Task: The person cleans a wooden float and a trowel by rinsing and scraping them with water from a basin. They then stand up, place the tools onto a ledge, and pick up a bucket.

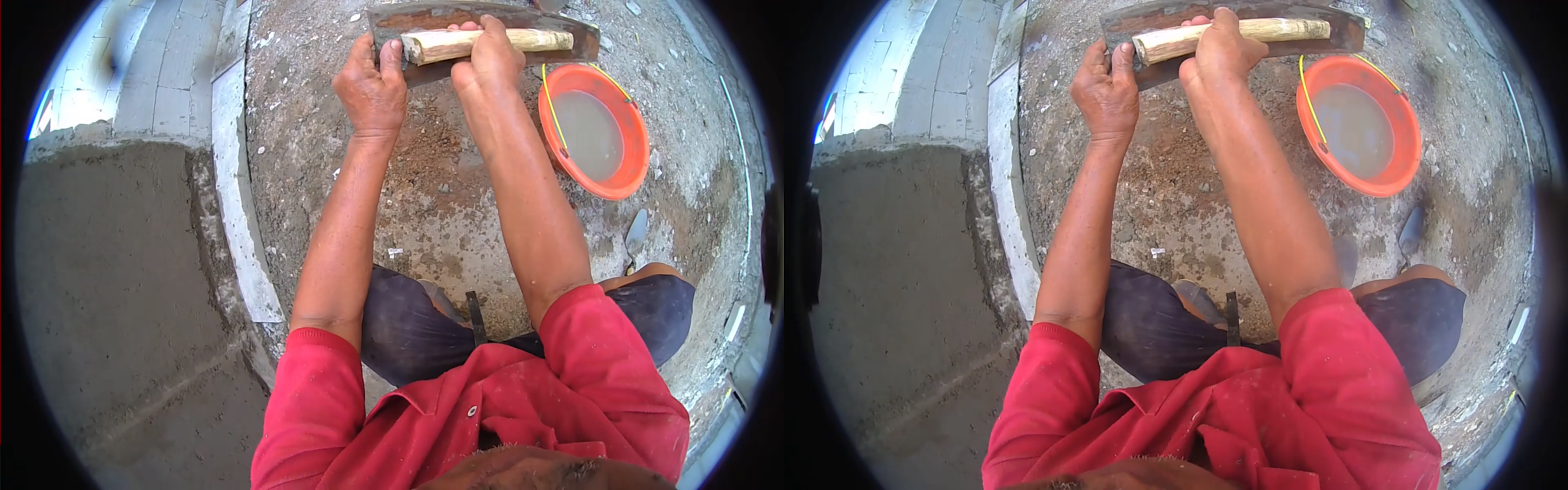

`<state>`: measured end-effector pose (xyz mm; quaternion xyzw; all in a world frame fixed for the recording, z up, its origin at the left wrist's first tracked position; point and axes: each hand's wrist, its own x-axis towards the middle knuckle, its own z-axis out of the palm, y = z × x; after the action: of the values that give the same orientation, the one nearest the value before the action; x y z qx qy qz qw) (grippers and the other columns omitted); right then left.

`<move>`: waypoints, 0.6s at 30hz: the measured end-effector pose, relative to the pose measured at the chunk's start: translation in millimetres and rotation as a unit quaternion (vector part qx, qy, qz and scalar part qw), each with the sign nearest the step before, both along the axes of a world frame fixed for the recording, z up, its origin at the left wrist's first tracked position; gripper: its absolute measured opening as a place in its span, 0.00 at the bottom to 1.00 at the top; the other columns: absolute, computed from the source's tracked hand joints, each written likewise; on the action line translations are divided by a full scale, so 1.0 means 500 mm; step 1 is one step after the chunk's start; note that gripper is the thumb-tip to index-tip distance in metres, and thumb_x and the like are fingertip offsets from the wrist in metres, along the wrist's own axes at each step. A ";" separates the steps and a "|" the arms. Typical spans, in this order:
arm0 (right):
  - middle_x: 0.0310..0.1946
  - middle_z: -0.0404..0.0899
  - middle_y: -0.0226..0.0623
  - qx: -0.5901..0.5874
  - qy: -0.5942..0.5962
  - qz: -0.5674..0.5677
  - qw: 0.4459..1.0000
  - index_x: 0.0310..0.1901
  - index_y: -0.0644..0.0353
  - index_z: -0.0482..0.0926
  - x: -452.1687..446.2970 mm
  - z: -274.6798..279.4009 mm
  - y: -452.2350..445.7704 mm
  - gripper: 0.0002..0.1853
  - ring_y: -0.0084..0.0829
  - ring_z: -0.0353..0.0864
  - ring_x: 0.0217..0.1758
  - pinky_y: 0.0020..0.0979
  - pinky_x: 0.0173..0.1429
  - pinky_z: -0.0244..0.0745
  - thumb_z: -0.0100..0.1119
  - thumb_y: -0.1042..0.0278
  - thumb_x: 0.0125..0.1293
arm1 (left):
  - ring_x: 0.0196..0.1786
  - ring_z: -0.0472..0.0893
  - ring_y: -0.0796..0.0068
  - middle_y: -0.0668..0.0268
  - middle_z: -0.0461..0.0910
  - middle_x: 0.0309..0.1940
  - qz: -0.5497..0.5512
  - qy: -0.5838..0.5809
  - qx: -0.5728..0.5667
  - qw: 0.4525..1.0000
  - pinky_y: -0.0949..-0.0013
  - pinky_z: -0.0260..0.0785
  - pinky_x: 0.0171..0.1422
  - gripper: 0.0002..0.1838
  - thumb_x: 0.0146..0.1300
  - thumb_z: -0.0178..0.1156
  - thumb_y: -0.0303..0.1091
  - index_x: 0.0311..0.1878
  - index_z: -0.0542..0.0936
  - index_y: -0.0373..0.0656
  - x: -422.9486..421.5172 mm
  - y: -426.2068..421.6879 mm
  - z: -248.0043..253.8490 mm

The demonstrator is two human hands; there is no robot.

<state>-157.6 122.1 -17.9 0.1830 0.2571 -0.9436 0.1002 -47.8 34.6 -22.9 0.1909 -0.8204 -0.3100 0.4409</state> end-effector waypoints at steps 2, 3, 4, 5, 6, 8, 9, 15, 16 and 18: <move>0.37 0.74 0.47 -0.007 0.019 -0.012 1.000 0.56 0.73 0.60 0.012 0.016 -0.001 0.18 0.39 0.79 0.34 0.48 0.43 0.86 0.56 0.80 0.71 | 0.31 0.81 0.71 0.57 0.85 0.29 0.036 -0.002 -0.011 0.999 0.64 0.74 0.38 0.15 0.72 0.64 0.40 0.44 0.84 0.34 -0.001 0.003 0.021; 0.38 0.74 0.48 -0.006 0.028 -0.021 0.999 0.58 0.72 0.59 0.019 0.023 -0.005 0.20 0.39 0.79 0.34 0.48 0.42 0.86 0.56 0.80 0.70 | 0.30 0.82 0.69 0.55 0.85 0.29 0.056 -0.008 -0.012 0.998 0.62 0.74 0.37 0.17 0.73 0.62 0.42 0.42 0.84 0.34 -0.003 0.002 0.029; 0.38 0.73 0.49 -0.004 0.035 -0.029 0.999 0.59 0.72 0.57 0.030 0.028 -0.010 0.22 0.39 0.79 0.34 0.47 0.41 0.86 0.57 0.80 0.70 | 0.29 0.82 0.66 0.54 0.84 0.28 0.077 -0.014 -0.013 0.997 0.61 0.73 0.37 0.18 0.74 0.61 0.43 0.40 0.84 0.34 0.000 0.003 0.032; 0.39 0.73 0.49 -0.002 0.043 -0.038 0.998 0.60 0.71 0.55 0.042 0.033 -0.015 0.24 0.39 0.80 0.34 0.46 0.41 0.87 0.57 0.80 0.70 | 0.28 0.82 0.61 0.53 0.83 0.26 0.091 -0.014 -0.012 0.996 0.59 0.73 0.36 0.20 0.74 0.60 0.45 0.37 0.83 0.35 0.001 -0.002 0.031; 0.39 0.73 0.50 0.008 0.044 -0.052 0.998 0.61 0.70 0.54 0.055 0.042 -0.022 0.26 0.38 0.80 0.34 0.46 0.40 0.87 0.57 0.80 0.69 | 0.27 0.82 0.56 0.51 0.81 0.24 0.104 -0.012 -0.013 0.994 0.56 0.73 0.35 0.21 0.74 0.59 0.47 0.34 0.81 0.35 -0.002 -0.013 0.032; 0.40 0.71 0.52 0.025 0.046 -0.083 0.995 0.63 0.68 0.50 0.078 0.063 -0.033 0.29 0.38 0.80 0.33 0.45 0.39 0.87 0.58 0.80 0.68 | 0.27 0.81 0.53 0.51 0.81 0.23 0.109 -0.013 0.005 0.994 0.54 0.72 0.35 0.25 0.75 0.56 0.49 0.32 0.80 0.35 -0.007 -0.027 0.033; 0.41 0.71 0.52 0.031 0.060 -0.069 0.995 0.64 0.67 0.49 0.078 0.057 -0.033 0.30 0.37 0.79 0.33 0.45 0.38 0.87 0.58 0.81 0.68 | 0.27 0.80 0.55 0.51 0.81 0.24 0.102 -0.016 0.025 0.994 0.54 0.71 0.36 0.26 0.76 0.54 0.50 0.32 0.81 0.34 -0.004 -0.028 0.030; 0.35 0.73 0.48 0.067 0.021 -0.052 0.996 0.57 0.68 0.61 0.007 0.040 -0.013 0.21 0.34 0.80 0.32 0.44 0.38 0.85 0.58 0.73 0.70 | 0.32 0.78 0.59 0.51 0.80 0.28 0.039 -0.073 0.103 0.991 0.55 0.71 0.42 0.23 0.78 0.50 0.46 0.37 0.79 0.33 0.010 0.038 0.031; 0.33 0.73 0.45 0.056 0.031 -0.050 0.997 0.55 0.66 0.62 -0.006 0.042 -0.006 0.19 0.34 0.79 0.30 0.41 0.35 0.83 0.59 0.73 0.69 | 0.32 0.78 0.60 0.52 0.80 0.29 0.015 -0.082 0.111 0.990 0.56 0.71 0.43 0.21 0.78 0.50 0.45 0.39 0.78 0.33 0.013 0.054 0.036; 0.29 0.73 0.38 0.037 0.053 -0.051 0.997 0.51 0.64 0.65 -0.031 0.043 0.015 0.16 0.34 0.77 0.25 0.37 0.30 0.80 0.60 0.75 0.67 | 0.35 0.79 0.61 0.53 0.81 0.32 -0.038 -0.064 0.103 0.992 0.56 0.72 0.45 0.13 0.75 0.54 0.37 0.44 0.76 0.33 0.003 0.057 0.005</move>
<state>-173.1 129.4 3.7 0.1489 0.2869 -0.9458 0.0309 -46.0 63.2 -20.5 0.2236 -0.8174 -0.3967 0.3529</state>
